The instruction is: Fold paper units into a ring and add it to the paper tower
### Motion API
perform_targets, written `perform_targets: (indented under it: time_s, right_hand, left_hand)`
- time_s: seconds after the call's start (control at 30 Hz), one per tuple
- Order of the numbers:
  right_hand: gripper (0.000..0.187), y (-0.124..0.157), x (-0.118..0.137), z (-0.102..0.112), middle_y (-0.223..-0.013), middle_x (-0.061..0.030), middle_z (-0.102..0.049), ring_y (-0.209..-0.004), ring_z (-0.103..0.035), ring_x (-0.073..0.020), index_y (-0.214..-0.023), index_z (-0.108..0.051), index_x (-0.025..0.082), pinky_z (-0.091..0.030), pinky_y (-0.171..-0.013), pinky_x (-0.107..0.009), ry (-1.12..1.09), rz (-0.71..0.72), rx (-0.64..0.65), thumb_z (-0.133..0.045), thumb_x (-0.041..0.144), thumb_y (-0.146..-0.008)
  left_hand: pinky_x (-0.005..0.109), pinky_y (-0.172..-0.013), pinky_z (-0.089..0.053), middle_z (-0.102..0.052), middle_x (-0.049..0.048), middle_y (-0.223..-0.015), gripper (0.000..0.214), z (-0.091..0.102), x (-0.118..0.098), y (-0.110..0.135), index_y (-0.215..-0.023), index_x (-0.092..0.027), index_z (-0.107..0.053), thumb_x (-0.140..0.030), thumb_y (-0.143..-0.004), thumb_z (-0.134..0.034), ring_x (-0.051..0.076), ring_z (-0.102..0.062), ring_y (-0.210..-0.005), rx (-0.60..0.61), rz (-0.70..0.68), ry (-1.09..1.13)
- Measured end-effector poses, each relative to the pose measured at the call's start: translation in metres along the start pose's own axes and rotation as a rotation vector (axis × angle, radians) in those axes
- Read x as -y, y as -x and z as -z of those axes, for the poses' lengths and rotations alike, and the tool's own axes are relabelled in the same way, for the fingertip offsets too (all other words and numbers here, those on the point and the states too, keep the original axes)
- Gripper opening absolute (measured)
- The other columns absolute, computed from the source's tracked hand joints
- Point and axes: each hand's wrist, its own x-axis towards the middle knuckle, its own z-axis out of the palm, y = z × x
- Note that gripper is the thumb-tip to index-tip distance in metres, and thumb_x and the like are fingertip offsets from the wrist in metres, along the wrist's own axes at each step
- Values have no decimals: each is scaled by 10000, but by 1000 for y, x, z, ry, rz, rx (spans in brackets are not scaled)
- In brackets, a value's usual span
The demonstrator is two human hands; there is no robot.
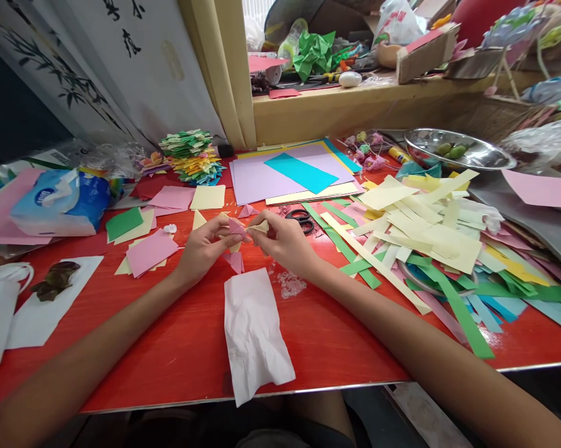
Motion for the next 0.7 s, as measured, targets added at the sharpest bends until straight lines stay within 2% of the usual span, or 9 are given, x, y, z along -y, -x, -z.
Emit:
perform_targets:
  time_s: [0.27, 0.37, 0.47, 0.6, 0.7]
  right_hand:
    - [119, -3, -1, 5, -580, 27, -539, -475, -493, -59, -766, -495, 170, -350, -434, -191, -80, -69, 117, -519, 258, -844]
    - [180, -4, -2, 6, -604, 31, -552, -470, -498, -60, -942, -513, 181, -362, -436, -191, -93, -117, 156, -518, 335, -848]
    - [296, -6, -6, 7, -584, 54, -524, -432, -486, -55, -1065, -472, 192, -359, -424, -188, -126, -162, 109, -508, 390, -847]
    - [221, -7, -10, 5, -603, 41, -532, -413, -469, -49, -851, -492, 163, -341, -401, -193, -226, -177, 97, -527, 380, -833]
    - [234, -7, -10, 1, -601, 26, -546, -403, -464, -57, -753, -474, 168, -330, -386, -206, -254, -183, 76, -532, 382, -827]
  left_hand:
    - [283, -727, -457, -681, 18, -752, 302, 0, 0, -1, -1005, -197, -526, -315, -751, -638, 177, -655, -800, 13, 53, -3]
    - [292, -732, -456, -680, 17, -748, 348, 1, 1, -2, -1039, -197, -515, -330, -744, -643, 184, -658, -795, 11, 85, 28]
    - [303, -765, -449, -688, 21, -752, 366, 1, 3, -3, -1058, -194, -502, -341, -750, -634, 187, -654, -819, -8, 114, 58]
    - [285, -728, -441, -689, 16, -728, 364, 1, 5, -4, -1057, -194, -487, -362, -760, -615, 178, -649, -794, -25, 126, 60]
    - [275, -704, -440, -685, 16, -718, 365, 1, 5, -4, -1060, -194, -476, -373, -768, -603, 170, -644, -775, -6, 135, 83]
